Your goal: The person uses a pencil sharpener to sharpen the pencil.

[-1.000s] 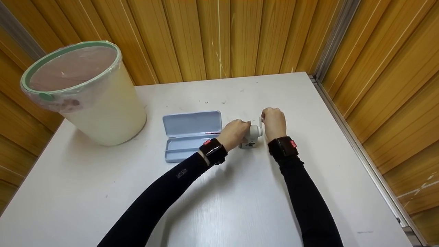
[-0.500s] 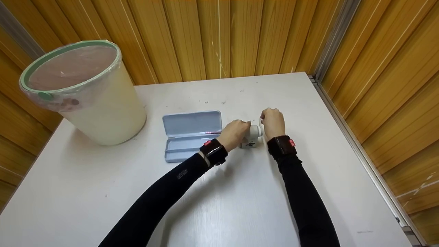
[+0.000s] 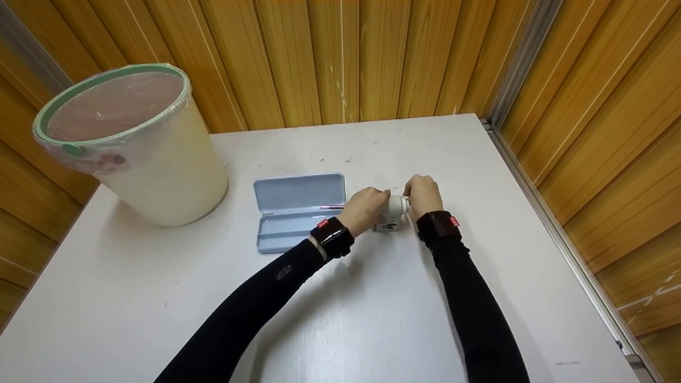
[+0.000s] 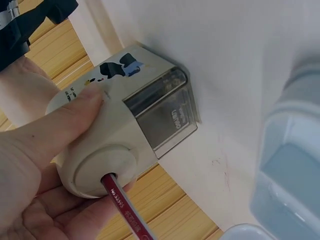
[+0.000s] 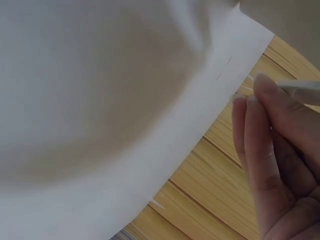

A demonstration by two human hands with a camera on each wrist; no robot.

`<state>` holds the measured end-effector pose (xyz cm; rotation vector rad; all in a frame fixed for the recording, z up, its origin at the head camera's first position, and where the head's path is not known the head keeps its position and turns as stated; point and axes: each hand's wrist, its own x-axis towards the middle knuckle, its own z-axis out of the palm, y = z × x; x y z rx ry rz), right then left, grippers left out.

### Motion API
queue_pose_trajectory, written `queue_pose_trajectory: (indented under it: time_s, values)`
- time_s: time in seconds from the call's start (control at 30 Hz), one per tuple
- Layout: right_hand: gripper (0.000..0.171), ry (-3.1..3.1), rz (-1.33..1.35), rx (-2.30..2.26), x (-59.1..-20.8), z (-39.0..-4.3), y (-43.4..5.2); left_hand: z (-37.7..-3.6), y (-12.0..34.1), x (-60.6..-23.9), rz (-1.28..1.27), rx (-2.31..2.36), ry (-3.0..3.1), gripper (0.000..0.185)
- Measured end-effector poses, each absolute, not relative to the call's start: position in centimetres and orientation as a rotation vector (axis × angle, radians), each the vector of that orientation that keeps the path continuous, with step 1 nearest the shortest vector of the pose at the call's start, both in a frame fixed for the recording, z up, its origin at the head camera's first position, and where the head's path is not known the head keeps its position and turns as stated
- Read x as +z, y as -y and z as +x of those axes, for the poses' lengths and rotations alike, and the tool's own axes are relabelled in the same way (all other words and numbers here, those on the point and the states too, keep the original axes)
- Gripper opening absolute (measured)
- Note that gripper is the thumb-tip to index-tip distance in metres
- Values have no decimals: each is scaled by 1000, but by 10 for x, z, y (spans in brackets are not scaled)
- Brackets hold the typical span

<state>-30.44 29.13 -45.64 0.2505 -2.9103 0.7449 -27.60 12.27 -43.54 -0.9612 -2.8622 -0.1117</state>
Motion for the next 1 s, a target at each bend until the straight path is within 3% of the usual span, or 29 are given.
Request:
queue_pose_trajectory:
  time_s: [0.17, 0.47, 1.0]
  values:
    - [16, 2988, 254, 755, -459, -305, -294, -276, -122, -435, -948, -107, 2865, 30]
    - [20, 3066, 313, 773, -464, -295, -296, -276, -122, -436, -915, -107, 2868, 22]
    - [12, 3072, 338, 804, -462, -269, -298, -277, -126, -435, -919, -74, 2883, 27]
